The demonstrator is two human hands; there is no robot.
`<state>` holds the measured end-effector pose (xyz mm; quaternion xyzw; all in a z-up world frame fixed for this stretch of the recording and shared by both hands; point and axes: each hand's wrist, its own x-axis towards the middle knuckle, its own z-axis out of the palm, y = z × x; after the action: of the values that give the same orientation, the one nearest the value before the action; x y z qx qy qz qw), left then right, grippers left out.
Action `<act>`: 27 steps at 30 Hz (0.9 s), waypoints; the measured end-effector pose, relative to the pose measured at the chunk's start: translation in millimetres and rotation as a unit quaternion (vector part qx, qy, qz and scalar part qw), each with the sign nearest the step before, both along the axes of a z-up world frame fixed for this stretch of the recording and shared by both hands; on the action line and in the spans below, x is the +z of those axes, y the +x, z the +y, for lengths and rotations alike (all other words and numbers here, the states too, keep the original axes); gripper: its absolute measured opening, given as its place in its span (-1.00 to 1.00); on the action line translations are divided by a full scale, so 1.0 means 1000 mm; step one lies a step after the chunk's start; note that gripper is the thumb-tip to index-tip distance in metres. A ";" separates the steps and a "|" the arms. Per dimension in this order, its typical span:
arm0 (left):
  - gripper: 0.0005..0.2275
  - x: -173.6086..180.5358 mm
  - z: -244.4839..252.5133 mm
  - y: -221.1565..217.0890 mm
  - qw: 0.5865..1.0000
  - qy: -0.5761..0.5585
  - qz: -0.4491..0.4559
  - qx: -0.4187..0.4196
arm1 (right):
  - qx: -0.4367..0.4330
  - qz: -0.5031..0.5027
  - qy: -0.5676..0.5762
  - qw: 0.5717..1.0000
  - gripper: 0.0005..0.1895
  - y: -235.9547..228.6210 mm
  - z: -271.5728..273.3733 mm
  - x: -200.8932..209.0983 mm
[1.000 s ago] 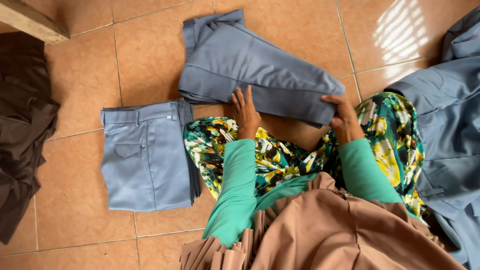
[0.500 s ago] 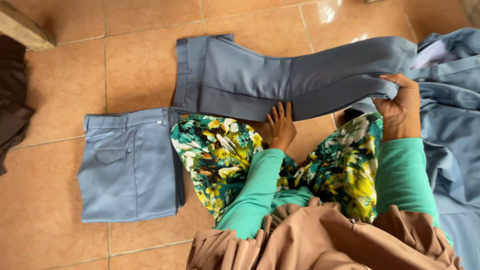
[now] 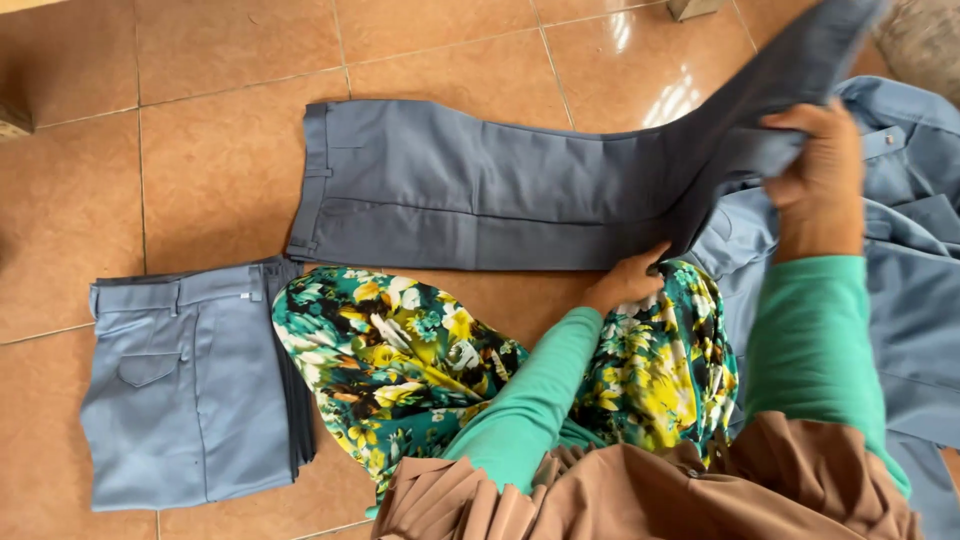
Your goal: A person is sitting on the floor folding blue trousers and stacking them into a neat pile.
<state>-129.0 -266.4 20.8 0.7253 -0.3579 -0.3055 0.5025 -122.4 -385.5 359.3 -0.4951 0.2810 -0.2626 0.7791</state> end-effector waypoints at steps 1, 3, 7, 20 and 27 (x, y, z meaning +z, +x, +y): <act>-0.37 -0.025 0.001 0.010 0.993 -0.091 0.072 0.016 | 0.061 -0.007 -0.014 0.998 -0.59 0.013 0.006 -0.011; -0.47 -0.063 0.026 0.037 0.974 -0.174 0.143 0.033 | 0.123 -0.017 -0.021 0.992 -0.50 0.037 0.026 -0.044; -0.39 -0.027 0.132 0.094 0.705 -0.325 0.517 0.360 | 0.282 0.080 -0.043 0.955 -0.22 0.063 0.073 -0.103; -0.57 0.040 0.171 0.140 0.882 0.045 0.055 0.466 | 0.150 0.534 -0.402 0.728 -0.31 0.007 -0.054 -0.318; -0.32 -0.027 0.208 0.127 0.878 0.166 0.024 0.447 | 0.117 0.527 -0.411 0.735 -0.62 -0.003 -0.070 -0.344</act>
<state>-1.8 -58.9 -5.9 0.8734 0.0733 -0.1207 0.4660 -125.1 -455.9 14.8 -0.8549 0.4515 0.0435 0.2517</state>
